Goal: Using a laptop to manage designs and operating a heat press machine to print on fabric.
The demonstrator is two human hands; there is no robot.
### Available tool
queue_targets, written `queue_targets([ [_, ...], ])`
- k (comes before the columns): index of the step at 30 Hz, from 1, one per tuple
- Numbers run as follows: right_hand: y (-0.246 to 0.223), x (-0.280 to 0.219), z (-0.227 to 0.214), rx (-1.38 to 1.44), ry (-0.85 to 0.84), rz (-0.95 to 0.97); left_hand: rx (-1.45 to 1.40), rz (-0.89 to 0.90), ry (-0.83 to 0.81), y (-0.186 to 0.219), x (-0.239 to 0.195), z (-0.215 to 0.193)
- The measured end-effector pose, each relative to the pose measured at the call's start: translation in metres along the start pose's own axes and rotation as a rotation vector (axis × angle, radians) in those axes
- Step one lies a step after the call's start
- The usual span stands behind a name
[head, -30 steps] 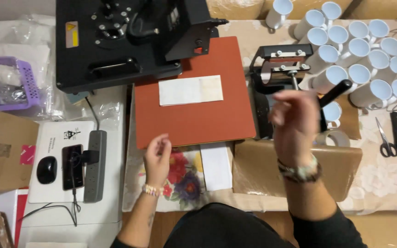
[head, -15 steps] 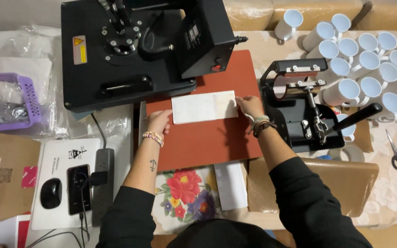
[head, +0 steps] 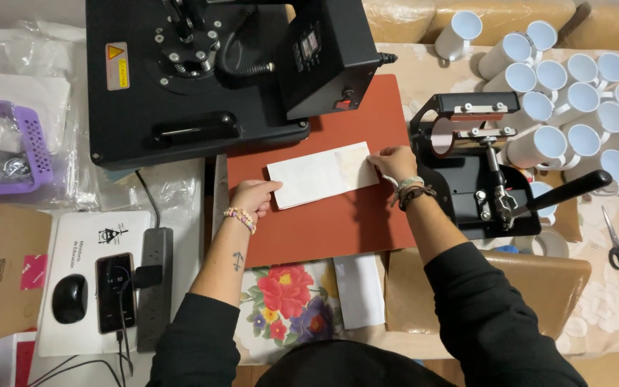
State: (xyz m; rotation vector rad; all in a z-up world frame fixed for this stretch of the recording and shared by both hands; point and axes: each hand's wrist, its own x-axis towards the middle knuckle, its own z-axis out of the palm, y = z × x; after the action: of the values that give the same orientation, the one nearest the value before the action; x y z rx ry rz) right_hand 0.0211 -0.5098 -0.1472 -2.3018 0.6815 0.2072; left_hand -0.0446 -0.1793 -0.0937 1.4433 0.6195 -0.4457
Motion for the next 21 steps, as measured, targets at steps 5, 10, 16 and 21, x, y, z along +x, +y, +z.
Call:
queue_targets([
  [5,0.001,-0.014,-0.008,0.018,-0.001,-0.079,0.039,0.176,0.027,0.001,-0.027,0.007],
  [10,0.003,-0.061,-0.050,0.289,-0.043,-0.041,0.364,0.907,-0.008,-0.033,-0.052,0.010],
  [16,0.008,-0.108,-0.097,0.719,-0.295,0.108,0.960,2.036,0.078,-0.026,-0.101,0.005],
  [21,0.016,-0.102,-0.090,0.717,-0.370,0.089,1.122,2.281,0.071,-0.035,-0.063,-0.012],
])
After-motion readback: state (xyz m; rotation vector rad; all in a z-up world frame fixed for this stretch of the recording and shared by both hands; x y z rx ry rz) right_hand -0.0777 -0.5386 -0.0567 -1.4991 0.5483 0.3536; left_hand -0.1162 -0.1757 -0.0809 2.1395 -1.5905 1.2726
